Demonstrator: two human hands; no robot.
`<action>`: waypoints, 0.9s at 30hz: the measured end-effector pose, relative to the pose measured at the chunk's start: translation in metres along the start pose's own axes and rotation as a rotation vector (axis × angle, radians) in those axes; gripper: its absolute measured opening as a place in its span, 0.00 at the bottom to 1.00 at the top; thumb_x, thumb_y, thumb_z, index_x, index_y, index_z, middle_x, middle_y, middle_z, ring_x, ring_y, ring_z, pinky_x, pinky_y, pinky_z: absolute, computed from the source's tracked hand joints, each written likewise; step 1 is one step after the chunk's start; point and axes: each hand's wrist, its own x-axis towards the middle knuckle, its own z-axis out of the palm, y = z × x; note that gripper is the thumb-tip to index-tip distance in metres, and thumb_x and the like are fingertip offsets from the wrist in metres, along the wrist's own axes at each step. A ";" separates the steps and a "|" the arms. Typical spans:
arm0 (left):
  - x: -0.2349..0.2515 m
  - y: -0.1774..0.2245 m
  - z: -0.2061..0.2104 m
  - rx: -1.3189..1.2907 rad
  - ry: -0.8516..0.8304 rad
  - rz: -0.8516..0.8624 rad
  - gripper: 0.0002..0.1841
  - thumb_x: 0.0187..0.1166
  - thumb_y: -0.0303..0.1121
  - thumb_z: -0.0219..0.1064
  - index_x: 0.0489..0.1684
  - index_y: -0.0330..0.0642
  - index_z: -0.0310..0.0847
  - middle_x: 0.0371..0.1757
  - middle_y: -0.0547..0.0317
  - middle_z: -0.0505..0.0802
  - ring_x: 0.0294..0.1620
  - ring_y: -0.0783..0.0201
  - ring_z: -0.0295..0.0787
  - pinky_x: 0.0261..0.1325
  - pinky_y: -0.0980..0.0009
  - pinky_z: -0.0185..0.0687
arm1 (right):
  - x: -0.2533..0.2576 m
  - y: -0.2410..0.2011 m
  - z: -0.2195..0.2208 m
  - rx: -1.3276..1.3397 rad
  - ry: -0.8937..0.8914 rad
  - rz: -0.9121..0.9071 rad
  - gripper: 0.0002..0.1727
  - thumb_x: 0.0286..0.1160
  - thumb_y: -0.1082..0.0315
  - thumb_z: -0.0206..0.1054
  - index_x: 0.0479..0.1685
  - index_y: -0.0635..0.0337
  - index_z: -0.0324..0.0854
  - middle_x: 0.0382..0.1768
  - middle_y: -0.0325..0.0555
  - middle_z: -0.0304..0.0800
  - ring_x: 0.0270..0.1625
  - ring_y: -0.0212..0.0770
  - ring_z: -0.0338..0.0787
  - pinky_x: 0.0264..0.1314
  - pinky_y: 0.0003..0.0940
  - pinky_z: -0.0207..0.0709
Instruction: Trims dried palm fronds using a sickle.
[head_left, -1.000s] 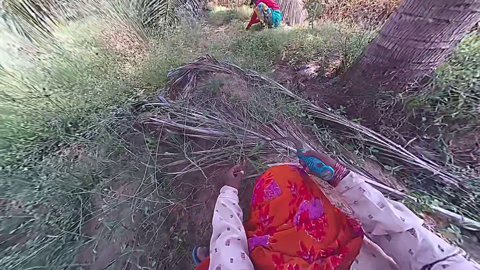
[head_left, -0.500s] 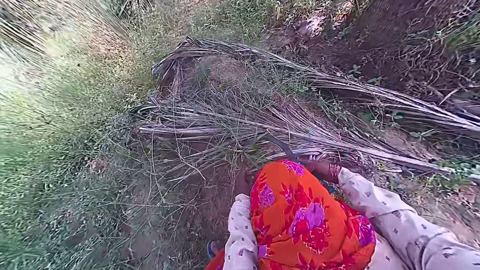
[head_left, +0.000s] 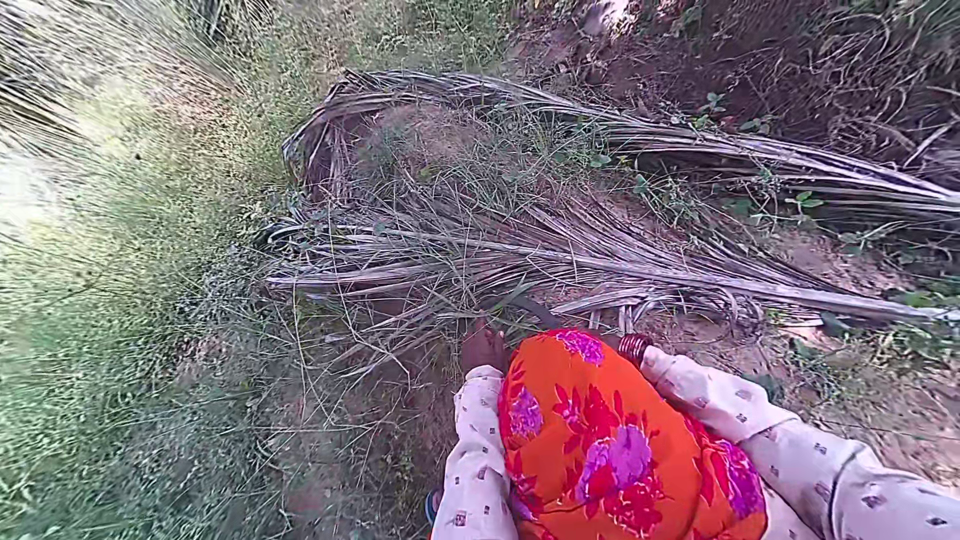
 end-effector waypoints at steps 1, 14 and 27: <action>0.005 0.006 -0.003 0.045 -0.004 0.013 0.34 0.89 0.42 0.62 0.95 0.48 0.56 0.83 0.41 0.78 0.81 0.43 0.77 0.82 0.46 0.71 | -0.006 -0.032 -0.018 0.095 -0.107 0.162 0.24 0.96 0.72 0.40 0.78 0.86 0.60 0.76 0.78 0.70 0.82 0.52 0.72 0.82 0.31 0.62; 0.033 0.011 -0.048 0.352 -0.085 -0.277 0.25 0.91 0.47 0.56 0.75 0.36 0.79 0.78 0.39 0.83 0.81 0.43 0.79 0.78 0.41 0.74 | -0.032 -0.039 -0.002 -0.079 0.073 0.549 0.22 0.97 0.63 0.44 0.74 0.63 0.76 0.70 0.57 0.84 0.74 0.47 0.82 0.78 0.44 0.70; 0.004 -0.062 -0.040 -0.063 0.240 -0.289 0.27 0.91 0.48 0.59 0.76 0.34 0.78 0.71 0.33 0.88 0.76 0.37 0.82 0.80 0.40 0.71 | 0.008 0.098 0.028 0.252 0.088 0.210 0.23 0.90 0.65 0.56 0.80 0.61 0.71 0.56 0.64 0.89 0.58 0.55 0.90 0.66 0.57 0.78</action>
